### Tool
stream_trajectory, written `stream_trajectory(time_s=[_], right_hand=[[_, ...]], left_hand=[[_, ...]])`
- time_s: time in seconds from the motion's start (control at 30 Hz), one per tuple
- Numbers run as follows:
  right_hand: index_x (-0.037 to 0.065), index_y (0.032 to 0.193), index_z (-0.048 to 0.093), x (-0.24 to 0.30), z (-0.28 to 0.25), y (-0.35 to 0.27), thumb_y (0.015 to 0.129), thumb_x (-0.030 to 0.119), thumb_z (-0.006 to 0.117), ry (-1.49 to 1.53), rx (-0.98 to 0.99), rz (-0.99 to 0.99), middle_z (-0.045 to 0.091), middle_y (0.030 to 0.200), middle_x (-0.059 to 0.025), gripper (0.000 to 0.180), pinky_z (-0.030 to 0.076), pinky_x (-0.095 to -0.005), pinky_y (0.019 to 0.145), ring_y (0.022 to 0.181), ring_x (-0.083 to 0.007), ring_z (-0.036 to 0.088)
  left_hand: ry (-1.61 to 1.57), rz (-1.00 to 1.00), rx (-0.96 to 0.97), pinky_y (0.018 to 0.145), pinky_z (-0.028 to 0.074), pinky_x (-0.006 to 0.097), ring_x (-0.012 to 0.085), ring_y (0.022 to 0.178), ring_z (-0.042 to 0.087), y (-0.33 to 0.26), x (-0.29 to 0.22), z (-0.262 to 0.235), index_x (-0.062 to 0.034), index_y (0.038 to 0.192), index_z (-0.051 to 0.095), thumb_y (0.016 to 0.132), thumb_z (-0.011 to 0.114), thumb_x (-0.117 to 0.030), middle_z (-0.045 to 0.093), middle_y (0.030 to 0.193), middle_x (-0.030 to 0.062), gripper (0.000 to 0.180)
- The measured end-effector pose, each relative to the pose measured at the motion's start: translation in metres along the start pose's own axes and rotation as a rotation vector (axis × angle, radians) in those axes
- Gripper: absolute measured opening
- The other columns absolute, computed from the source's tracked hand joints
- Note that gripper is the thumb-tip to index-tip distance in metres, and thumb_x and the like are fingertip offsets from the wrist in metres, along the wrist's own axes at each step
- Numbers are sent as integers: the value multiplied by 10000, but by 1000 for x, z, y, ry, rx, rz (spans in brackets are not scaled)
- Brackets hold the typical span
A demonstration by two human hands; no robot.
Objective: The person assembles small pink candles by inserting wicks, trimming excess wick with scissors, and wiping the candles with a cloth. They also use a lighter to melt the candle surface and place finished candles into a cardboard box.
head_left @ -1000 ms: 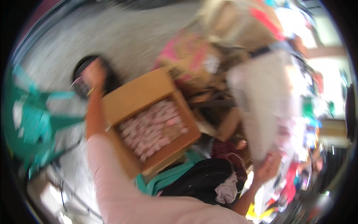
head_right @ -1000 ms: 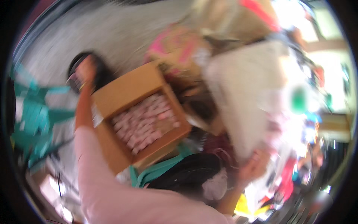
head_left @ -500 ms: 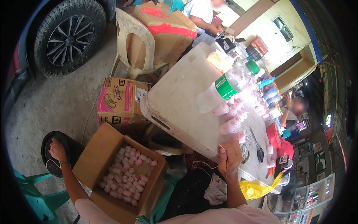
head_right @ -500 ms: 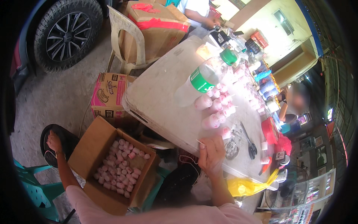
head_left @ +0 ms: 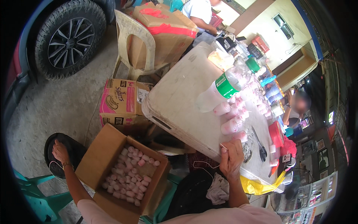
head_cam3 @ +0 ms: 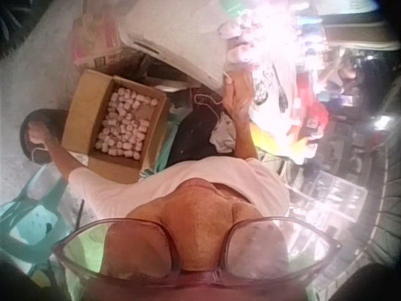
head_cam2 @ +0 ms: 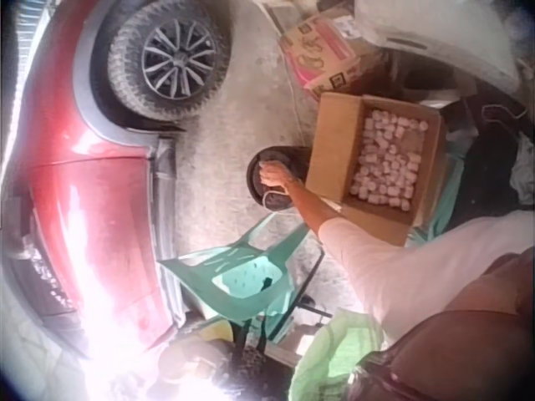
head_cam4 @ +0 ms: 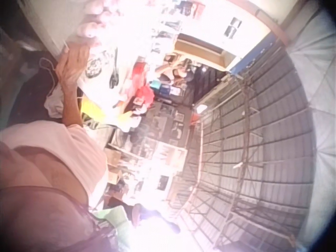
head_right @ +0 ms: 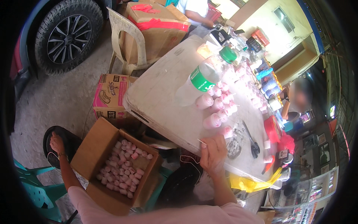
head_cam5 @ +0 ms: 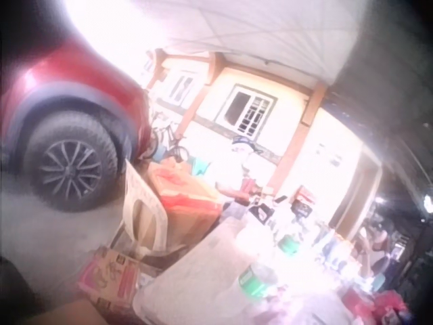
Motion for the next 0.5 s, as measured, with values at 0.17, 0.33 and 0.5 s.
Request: stream_trajectory(time_s=[0.17, 0.33, 0.5], right_hand=[[8, 878, 614, 1, -1, 0, 836, 18, 581, 7, -2, -12, 536, 778, -149, 54, 416, -420, 652, 727, -327, 510], [3, 906, 619, -12, 4, -12, 917, 84, 528, -137, 33, -35, 590, 841, -158, 123, 439, -430, 732, 796, -338, 553], [-14, 963, 632, -23, 8, -18, 984, 137, 502, -157, -5, -33, 615, 883, -126, 201, 477, -366, 744, 800, -270, 592]], left_hand=[[-151, -130, -127, 969, 408, 562, 313, 1194, 555, -25, 5, -32, -165, 1308, 504, 906, 579, -235, 582, 1274, 140, 414], [-207, 174, -350, 1063, 318, 556, 307, 1263, 489, -90, 37, -69, -125, 1394, 454, 896, 542, -148, 534, 1349, 119, 507], [-244, 346, -153, 1129, 266, 525, 347, 1301, 426, -151, 80, -70, -50, 1360, 470, 787, 504, 41, 490, 1348, 180, 582]])
Point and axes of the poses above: each hand's wrist, its own y-axis towards the middle knuckle, its own z-axis out of the palm, x = y × z, the point moved 6 cm from there along y, towards the middle knuckle
